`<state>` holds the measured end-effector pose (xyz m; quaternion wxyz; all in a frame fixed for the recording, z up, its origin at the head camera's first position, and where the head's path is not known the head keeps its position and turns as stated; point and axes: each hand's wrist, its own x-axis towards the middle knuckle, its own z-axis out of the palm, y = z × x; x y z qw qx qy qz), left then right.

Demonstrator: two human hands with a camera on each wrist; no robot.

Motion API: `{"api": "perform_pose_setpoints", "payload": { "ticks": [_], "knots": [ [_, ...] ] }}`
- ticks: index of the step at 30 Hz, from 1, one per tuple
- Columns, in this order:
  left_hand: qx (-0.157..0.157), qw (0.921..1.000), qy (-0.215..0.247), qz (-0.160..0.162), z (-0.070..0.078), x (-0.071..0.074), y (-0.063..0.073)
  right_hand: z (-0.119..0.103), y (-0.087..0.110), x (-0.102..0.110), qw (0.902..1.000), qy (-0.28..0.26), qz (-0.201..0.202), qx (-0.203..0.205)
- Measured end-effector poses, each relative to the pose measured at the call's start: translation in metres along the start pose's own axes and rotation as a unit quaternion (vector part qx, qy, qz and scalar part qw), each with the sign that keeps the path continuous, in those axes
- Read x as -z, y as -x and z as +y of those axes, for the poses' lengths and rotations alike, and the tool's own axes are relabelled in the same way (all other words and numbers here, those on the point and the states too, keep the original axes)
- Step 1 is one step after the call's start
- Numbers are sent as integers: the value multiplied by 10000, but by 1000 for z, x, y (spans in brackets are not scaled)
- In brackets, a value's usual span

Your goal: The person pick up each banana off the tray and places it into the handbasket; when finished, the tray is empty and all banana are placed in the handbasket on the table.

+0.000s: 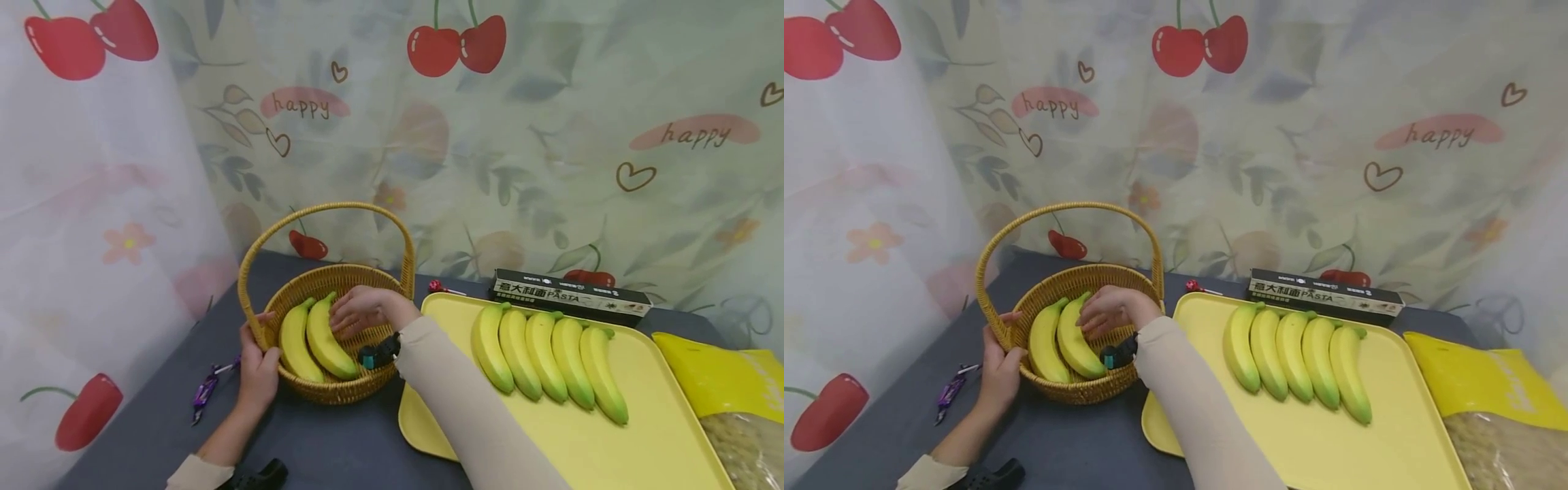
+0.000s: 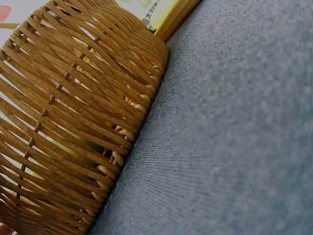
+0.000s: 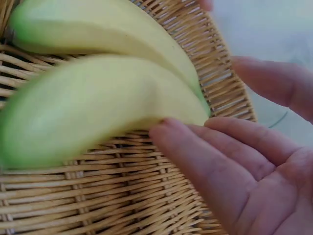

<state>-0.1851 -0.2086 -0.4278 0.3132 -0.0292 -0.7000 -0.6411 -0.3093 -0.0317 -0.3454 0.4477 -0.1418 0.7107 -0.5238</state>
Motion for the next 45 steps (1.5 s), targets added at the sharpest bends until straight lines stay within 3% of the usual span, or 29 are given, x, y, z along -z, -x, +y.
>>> {"api": "perform_pose_setpoints", "payload": {
  "ticks": [8, 14, 19, 29, 35, 45],
  "knots": [
    [62, 10000, -15, 13, 2, 0, -1, 7, -3, -2, 9997, -175, -185, -18],
    [141, 9999, -57, -40, 2, 0, 0, 11, -1, 1, 9999, -103, -27, 63],
    [131, 9999, -83, 3, 1, -1, 0, 11, 9, 4, 9984, -463, -22, 328],
    [135, 9999, -17, -10, -2, 0, 0, 4, 61, 7, 9827, -1195, -557, 1297],
    [72, 10000, -26, 2, -3, -1, -1, 14, 98, 11, 9677, -1540, -858, 1800],
    [177, 9998, 24, 15, -4, -1, -1, 53, 140, 27, 9684, -1452, -522, 1959]
  ]
}}
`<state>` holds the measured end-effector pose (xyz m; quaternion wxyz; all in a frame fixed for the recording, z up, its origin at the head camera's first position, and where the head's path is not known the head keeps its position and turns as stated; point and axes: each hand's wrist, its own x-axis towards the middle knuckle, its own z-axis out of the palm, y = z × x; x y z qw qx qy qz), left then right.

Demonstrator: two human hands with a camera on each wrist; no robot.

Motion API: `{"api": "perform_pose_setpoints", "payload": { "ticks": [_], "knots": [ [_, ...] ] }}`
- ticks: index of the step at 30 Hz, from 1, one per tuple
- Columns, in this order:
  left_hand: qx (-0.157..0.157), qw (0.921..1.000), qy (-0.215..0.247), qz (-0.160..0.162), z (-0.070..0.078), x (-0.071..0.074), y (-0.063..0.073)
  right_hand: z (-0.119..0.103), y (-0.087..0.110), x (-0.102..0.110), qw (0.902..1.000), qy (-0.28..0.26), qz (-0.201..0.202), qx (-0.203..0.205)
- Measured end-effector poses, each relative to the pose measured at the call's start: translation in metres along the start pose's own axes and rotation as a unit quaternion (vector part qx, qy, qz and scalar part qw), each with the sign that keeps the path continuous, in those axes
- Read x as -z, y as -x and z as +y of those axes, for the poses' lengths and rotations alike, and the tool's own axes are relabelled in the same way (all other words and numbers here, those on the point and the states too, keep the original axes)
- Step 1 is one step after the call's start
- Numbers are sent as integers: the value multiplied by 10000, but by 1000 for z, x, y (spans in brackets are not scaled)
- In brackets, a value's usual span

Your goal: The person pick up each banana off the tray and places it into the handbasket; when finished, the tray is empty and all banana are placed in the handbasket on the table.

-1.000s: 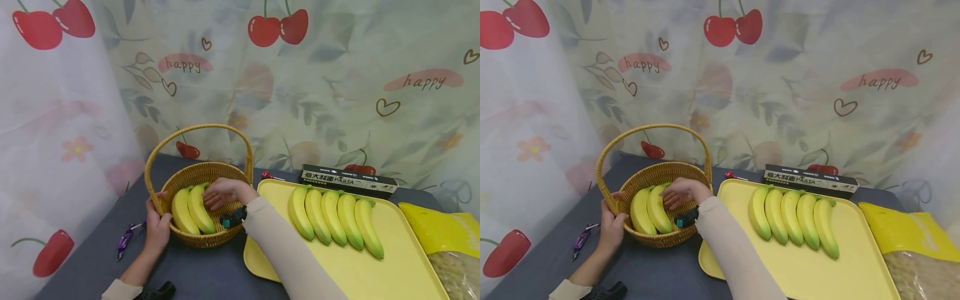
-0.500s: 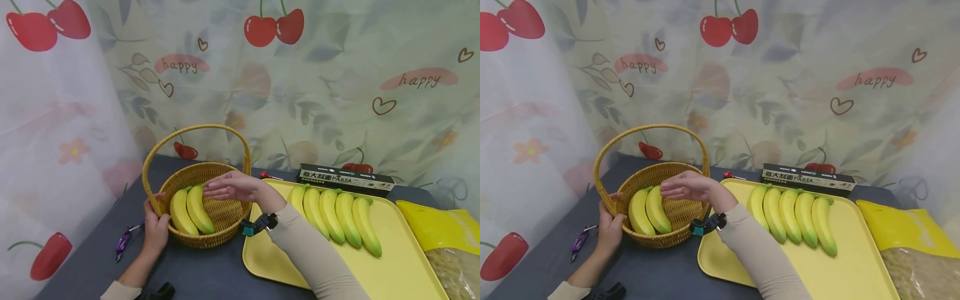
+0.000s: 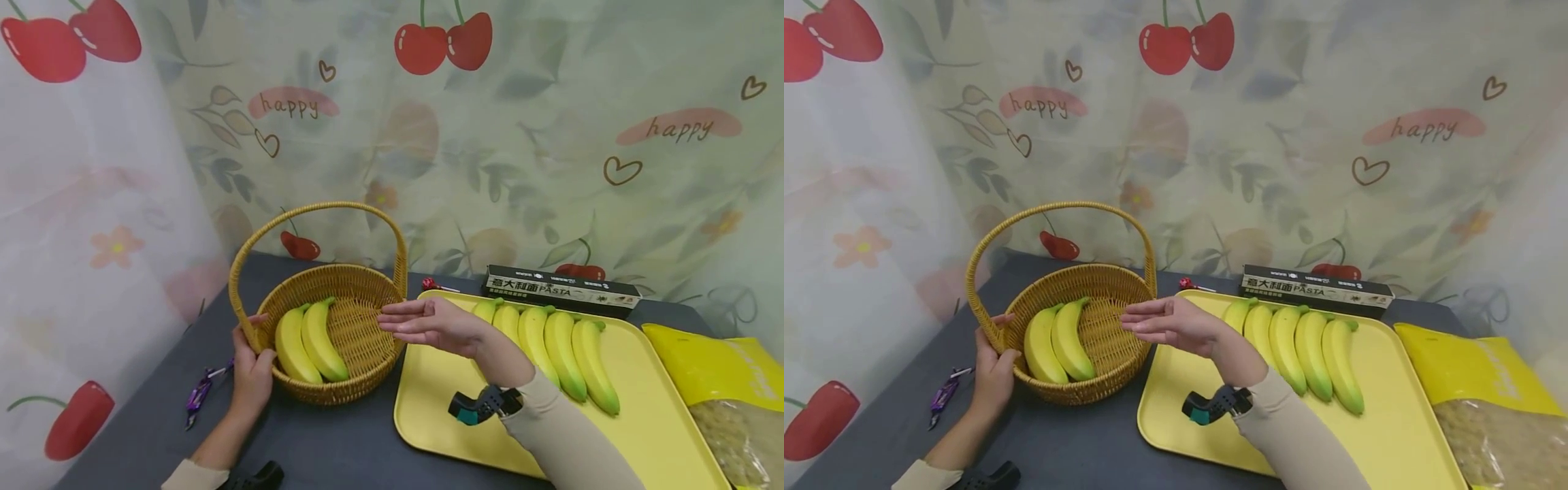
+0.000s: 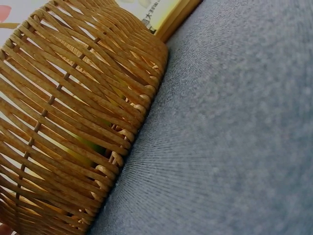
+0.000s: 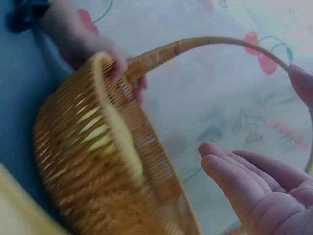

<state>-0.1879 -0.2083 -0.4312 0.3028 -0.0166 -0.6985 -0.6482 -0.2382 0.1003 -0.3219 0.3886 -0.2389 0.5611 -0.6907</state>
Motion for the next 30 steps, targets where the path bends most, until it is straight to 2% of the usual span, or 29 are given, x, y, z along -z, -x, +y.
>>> {"api": "perform_pose_setpoints", "payload": {
  "ticks": [7, 11, 15, 17, 20, 24, 26, 30],
  "knots": [
    [17, 10000, -54, 2, 2, 0, 0, 23, 33, 21, 9958, 802, 437, -25],
    [3, 10000, -25, -8, 3, 1, 1, 30, 50, 32, 9929, 904, 770, 8],
    [-3, 10000, -1, -37, 4, 0, 1, 38, 65, 42, 9831, 1321, 1269, 48],
    [-13, 10000, 3, -30, 4, 0, 1, 42, 71, 46, 9723, 1686, 1618, 55],
    [-7, 10000, -21, -8, 4, -1, 1, 49, 76, 50, 9485, 2214, 2262, 107],
    [36, 10000, -44, -31, 5, 0, 1, 57, 75, 58, 9151, 2652, 3020, 315],
    [52, 10000, -61, -34, 5, 0, 1, 61, 73, 63, 9005, 2812, 3297, 365],
    [106, 9999, -94, -19, 6, -1, 1, 70, 71, 72, 8777, 3068, 3668, 317]
  ]
}}
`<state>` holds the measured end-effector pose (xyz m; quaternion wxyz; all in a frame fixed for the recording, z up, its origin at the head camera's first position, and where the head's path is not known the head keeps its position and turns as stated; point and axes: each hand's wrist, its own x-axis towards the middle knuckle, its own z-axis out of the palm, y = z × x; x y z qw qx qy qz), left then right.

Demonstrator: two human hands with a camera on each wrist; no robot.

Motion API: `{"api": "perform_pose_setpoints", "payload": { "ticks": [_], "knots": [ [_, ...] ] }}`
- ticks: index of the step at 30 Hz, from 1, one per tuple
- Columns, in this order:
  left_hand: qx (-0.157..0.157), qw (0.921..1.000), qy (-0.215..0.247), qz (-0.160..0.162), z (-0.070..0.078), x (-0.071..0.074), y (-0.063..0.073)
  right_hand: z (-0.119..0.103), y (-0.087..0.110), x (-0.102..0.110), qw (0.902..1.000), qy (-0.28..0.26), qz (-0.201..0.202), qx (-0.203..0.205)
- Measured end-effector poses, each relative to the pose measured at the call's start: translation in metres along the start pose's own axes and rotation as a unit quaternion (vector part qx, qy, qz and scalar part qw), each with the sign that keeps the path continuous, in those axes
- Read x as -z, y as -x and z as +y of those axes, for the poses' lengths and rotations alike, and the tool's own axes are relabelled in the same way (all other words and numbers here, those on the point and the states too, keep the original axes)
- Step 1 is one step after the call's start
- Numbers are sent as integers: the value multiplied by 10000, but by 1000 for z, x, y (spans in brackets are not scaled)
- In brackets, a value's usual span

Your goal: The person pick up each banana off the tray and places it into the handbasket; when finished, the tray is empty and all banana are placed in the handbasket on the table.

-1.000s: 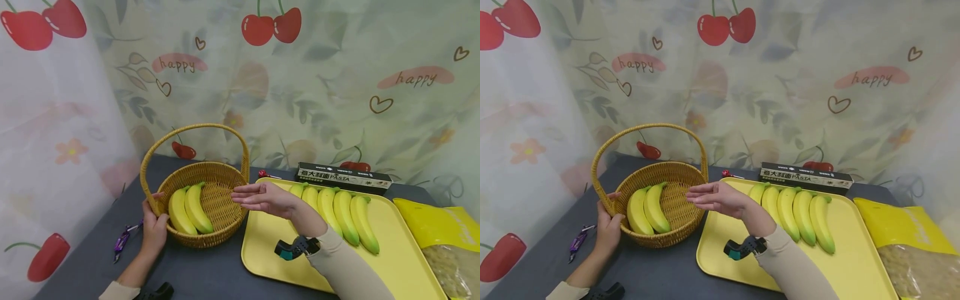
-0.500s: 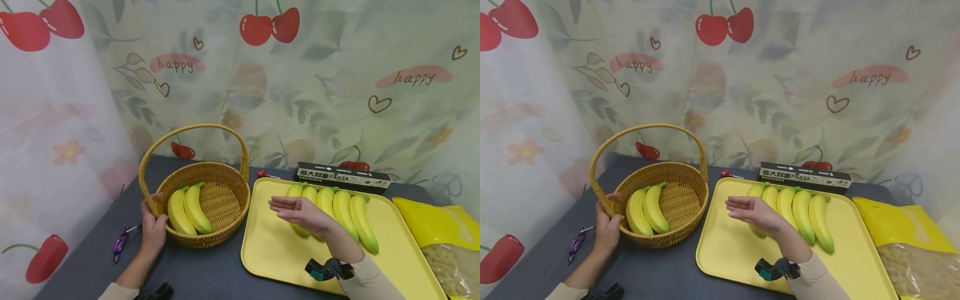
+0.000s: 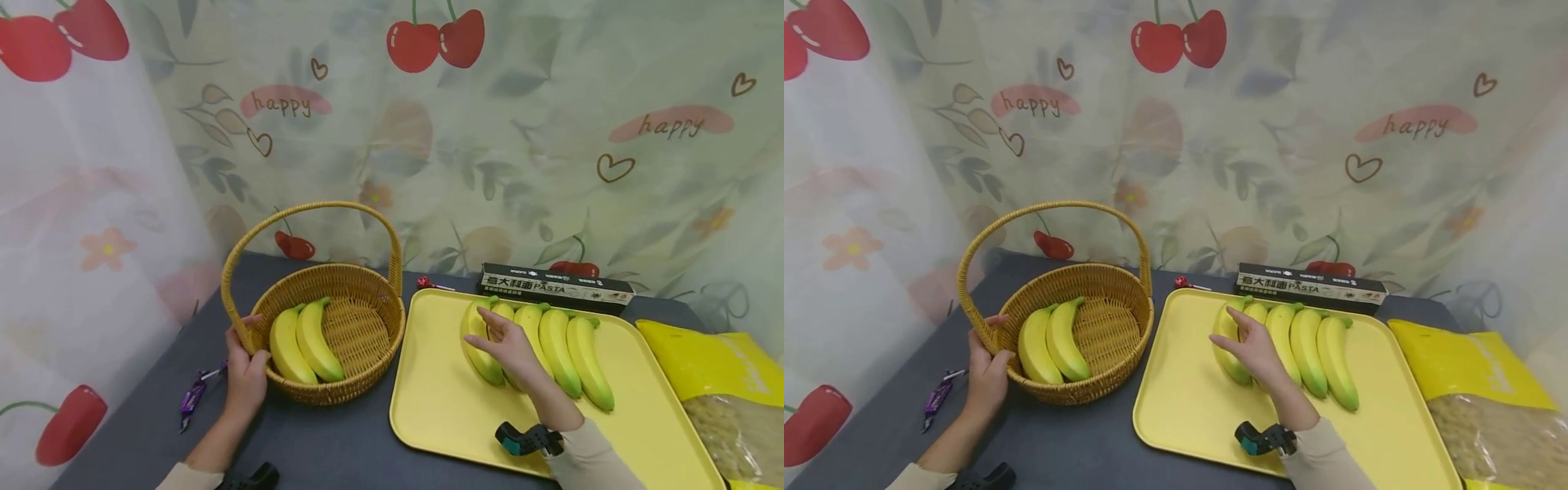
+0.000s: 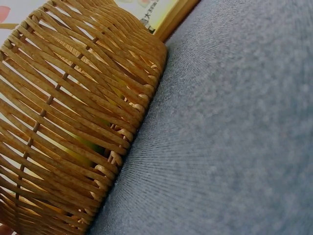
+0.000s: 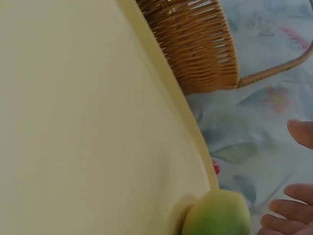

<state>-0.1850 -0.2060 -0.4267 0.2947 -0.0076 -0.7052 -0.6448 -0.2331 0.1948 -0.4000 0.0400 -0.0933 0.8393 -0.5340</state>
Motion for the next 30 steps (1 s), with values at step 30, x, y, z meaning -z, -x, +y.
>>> {"api": "perform_pose_setpoints", "payload": {
  "ticks": [30],
  "knots": [
    [-81, 9999, 38, -50, -1, 1, 0, 22, -3, -21, 9927, 1038, -41, 608]
  ]
}}
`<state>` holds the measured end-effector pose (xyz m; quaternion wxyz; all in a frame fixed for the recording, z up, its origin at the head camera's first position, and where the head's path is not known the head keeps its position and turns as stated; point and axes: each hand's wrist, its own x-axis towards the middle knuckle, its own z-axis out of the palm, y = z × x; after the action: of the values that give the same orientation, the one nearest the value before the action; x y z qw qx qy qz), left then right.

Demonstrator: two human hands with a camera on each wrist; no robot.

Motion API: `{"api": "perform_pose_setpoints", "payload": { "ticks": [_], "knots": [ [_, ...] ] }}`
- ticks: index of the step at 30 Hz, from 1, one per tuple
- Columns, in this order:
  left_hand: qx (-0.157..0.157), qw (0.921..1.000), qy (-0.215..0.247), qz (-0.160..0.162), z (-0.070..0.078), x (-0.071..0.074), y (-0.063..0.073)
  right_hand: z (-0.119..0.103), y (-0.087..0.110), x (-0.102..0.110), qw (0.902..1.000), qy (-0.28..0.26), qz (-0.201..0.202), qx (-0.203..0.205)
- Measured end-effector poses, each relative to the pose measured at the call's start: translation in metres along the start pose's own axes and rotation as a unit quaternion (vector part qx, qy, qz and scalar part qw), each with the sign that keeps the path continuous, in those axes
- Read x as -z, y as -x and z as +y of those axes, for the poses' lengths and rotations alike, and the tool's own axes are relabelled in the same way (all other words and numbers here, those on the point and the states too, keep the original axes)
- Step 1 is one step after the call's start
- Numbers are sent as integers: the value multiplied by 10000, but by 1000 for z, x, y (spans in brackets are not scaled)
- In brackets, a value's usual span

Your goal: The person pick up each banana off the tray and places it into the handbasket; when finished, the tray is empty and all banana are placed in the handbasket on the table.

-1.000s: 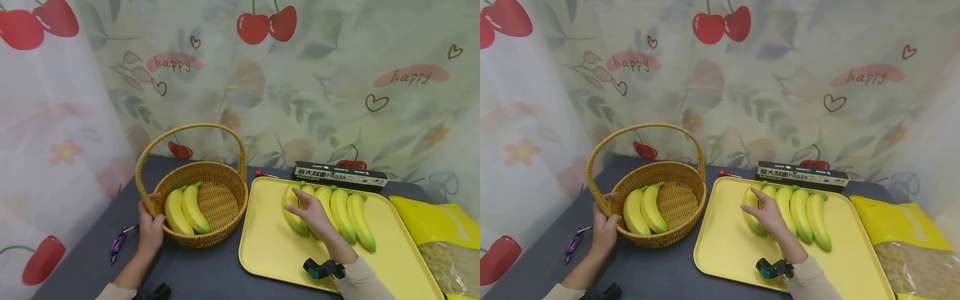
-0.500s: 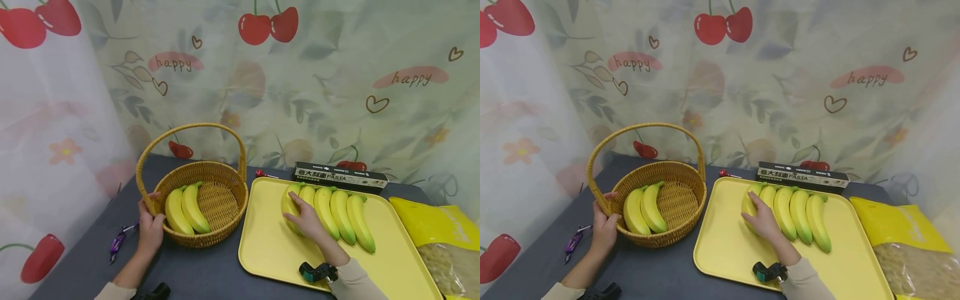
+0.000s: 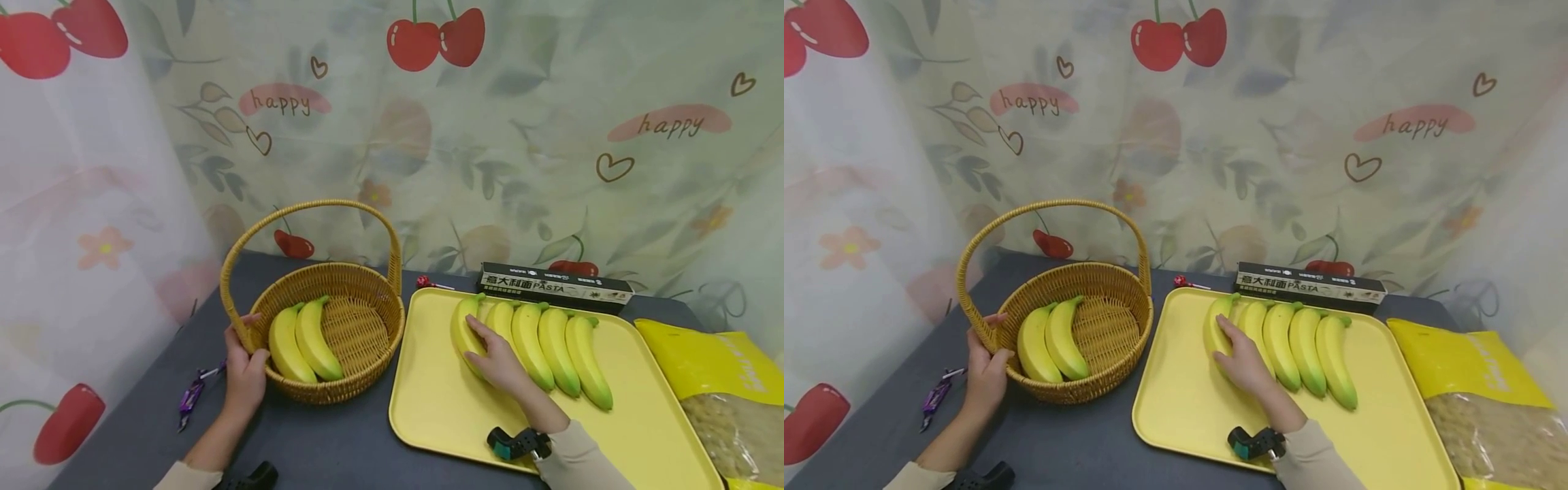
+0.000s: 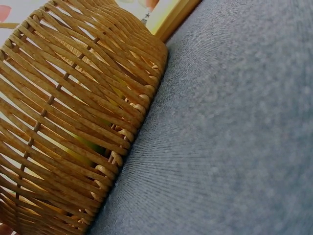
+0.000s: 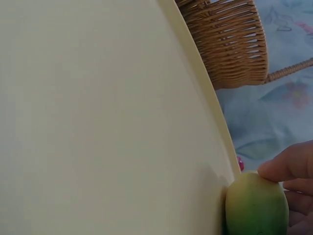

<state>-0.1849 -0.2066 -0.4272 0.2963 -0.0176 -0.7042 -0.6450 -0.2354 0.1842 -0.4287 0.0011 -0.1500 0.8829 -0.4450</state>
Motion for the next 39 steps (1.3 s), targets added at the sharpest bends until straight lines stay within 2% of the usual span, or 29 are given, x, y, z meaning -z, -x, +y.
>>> {"api": "perform_pose_setpoints", "payload": {
  "ticks": [10, 18, 31, 39],
  "knots": [
    [113, 9999, -50, -14, 2, 0, 0, 2, 1, -6, 10000, -6, 1, -69],
    [58, 9999, -86, 7, 0, 1, 0, 4, 1, -8, 9996, 52, -235, -170],
    [125, 9998, -131, -58, 2, 1, 0, 4, 2, -8, 9985, 183, -338, -395],
    [45, 9999, -110, -11, 1, 1, 0, -10, -1, 1, 9963, -275, -166, -796]
  ]
}}
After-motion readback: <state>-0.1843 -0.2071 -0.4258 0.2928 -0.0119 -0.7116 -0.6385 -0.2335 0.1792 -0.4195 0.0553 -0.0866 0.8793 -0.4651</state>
